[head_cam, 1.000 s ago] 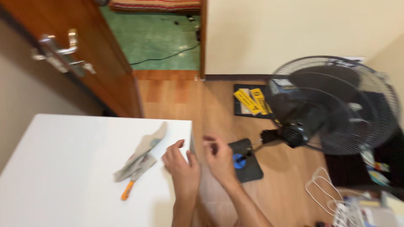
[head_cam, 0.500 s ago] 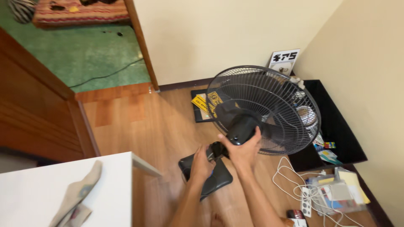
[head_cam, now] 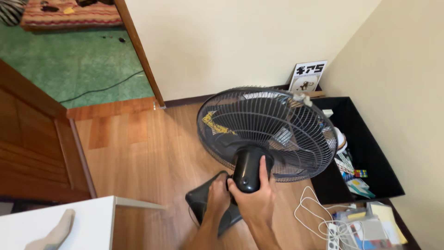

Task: The person disassembles a black electric fan by removing the front grille with a screwdriver, then wipes the fan blades with a cloth. They move the fan to another room, plug it in, and later return to disassemble a red electric fan on a white table.

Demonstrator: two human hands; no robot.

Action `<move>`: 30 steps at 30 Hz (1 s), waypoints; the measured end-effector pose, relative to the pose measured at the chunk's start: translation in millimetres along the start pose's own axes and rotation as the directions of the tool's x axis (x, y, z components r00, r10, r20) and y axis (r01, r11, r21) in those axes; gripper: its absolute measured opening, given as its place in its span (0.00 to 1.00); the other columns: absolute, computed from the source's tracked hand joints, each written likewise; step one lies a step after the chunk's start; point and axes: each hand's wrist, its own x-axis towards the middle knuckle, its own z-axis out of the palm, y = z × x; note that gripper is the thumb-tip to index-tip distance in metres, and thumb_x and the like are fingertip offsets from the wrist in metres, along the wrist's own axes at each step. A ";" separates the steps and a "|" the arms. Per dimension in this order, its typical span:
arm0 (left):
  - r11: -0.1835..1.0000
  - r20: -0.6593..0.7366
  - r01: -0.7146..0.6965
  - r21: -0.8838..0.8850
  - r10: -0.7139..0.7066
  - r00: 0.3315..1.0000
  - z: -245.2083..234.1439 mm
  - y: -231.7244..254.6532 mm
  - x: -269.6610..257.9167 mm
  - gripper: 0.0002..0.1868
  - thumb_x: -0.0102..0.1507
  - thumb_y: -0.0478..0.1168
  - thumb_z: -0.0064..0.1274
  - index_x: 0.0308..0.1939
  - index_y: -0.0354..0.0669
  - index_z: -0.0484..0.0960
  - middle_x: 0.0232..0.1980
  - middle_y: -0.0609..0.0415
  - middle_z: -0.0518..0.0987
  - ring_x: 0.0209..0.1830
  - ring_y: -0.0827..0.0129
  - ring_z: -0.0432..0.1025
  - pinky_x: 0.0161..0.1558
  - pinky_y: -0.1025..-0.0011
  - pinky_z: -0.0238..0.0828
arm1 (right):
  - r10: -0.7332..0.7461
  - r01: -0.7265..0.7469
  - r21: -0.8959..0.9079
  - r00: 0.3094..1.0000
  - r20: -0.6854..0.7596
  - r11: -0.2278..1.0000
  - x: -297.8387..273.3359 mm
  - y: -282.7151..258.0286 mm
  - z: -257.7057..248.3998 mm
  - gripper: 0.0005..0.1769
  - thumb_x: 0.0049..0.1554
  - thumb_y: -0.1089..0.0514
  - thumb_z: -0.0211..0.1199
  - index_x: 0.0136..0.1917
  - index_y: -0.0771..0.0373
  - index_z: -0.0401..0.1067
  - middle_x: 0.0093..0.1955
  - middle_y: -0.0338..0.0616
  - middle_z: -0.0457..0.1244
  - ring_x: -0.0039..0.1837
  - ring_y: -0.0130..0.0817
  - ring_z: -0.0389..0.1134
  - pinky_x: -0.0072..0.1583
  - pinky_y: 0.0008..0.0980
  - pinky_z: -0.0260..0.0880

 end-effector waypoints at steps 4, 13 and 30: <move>0.989 -0.163 -0.137 0.054 0.144 0.976 1.1 9.2 -3.5 0.11 0.62 0.33 0.47 0.47 0.39 0.78 0.45 0.38 0.81 0.50 0.41 0.75 0.50 0.49 0.70 | -0.157 0.151 0.093 0.985 0.068 0.984 10.6 -10.0 -9.0 0.59 0.34 0.50 0.80 0.76 0.56 0.60 0.67 0.59 0.64 0.62 0.50 0.72 0.59 0.40 0.72; 0.991 -0.324 -0.136 0.012 0.133 0.937 -59.9 37.5 0.4 0.17 0.56 0.36 0.60 0.46 0.37 0.75 0.45 0.42 0.77 0.52 0.40 0.70 0.61 0.48 0.61 | -0.519 0.466 0.256 0.829 0.208 0.847 36.3 -74.0 -3.2 0.50 0.36 0.51 0.80 0.70 0.61 0.68 0.69 0.64 0.61 0.65 0.53 0.69 0.63 0.41 0.70; 0.933 -0.889 -0.359 -0.005 0.161 0.429 -317.5 138.2 88.4 0.35 0.50 0.33 0.63 0.59 0.31 0.66 0.54 0.34 0.70 0.57 0.36 0.66 0.55 0.48 0.63 | -0.861 0.648 0.568 0.420 0.289 0.507 79.5 -368.7 126.9 0.40 0.37 0.51 0.79 0.62 0.65 0.74 0.59 0.52 0.70 0.59 0.40 0.75 0.61 0.35 0.73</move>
